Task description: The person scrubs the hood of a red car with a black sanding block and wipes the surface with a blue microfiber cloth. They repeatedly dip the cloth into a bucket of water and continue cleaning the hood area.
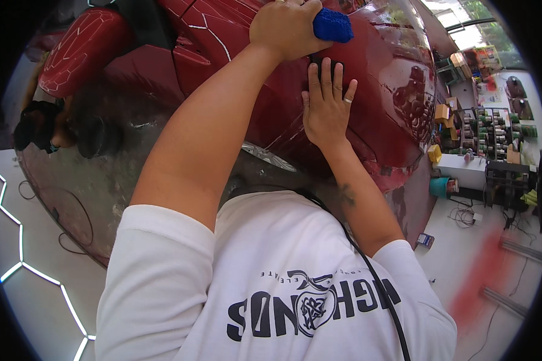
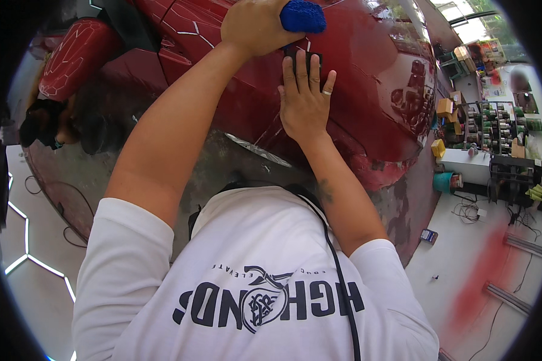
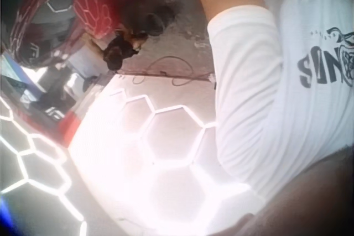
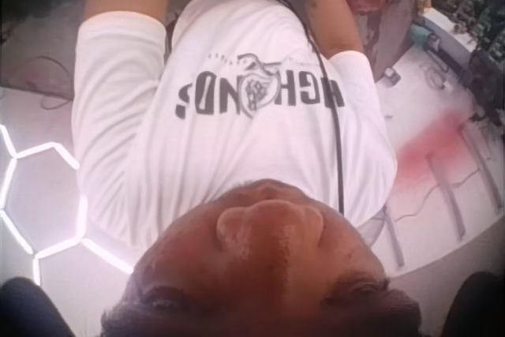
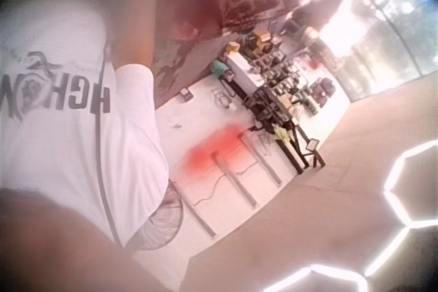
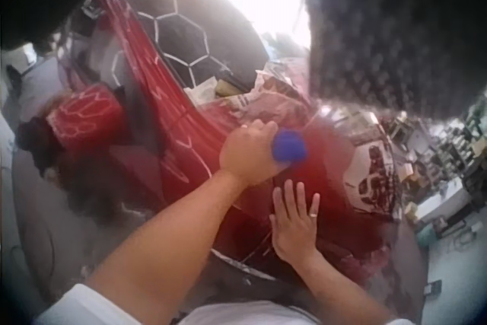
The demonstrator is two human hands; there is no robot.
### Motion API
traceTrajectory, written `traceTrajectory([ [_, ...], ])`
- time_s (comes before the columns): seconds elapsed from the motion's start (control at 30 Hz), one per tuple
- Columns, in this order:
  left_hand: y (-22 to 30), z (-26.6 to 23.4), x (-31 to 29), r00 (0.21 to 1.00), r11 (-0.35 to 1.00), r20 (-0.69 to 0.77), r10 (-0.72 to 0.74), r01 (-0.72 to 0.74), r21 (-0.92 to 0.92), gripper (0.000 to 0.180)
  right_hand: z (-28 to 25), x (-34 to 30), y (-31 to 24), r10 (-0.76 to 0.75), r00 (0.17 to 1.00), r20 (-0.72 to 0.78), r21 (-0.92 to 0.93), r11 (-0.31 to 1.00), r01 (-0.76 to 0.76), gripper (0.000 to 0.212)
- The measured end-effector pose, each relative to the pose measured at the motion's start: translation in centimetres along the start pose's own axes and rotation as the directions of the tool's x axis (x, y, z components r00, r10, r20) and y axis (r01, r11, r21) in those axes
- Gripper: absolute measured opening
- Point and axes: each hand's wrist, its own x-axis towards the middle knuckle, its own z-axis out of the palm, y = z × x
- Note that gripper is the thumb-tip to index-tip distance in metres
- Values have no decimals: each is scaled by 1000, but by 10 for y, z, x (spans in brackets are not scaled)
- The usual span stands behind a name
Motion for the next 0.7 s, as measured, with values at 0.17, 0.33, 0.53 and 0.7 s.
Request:
traceTrajectory([
  [0.17,4,-3,4,999,1000,42,2,-2,-6,53,-2,-42,13,-17,998,57,-44,999,19,64],
  [0.33,4,-5,3,998,1000,-59,15,-14,12,55,-22,27,20,-107,991,-78,62,992,112,57],
  [0.53,9,4,10,995,998,-80,55,-54,18,55,-46,-61,166,-485,832,270,-97,846,525,55],
  [0.7,12,2,3,999,997,-42,-19,22,75,53,-36,-34,160,-527,820,223,-61,832,551,59],
])
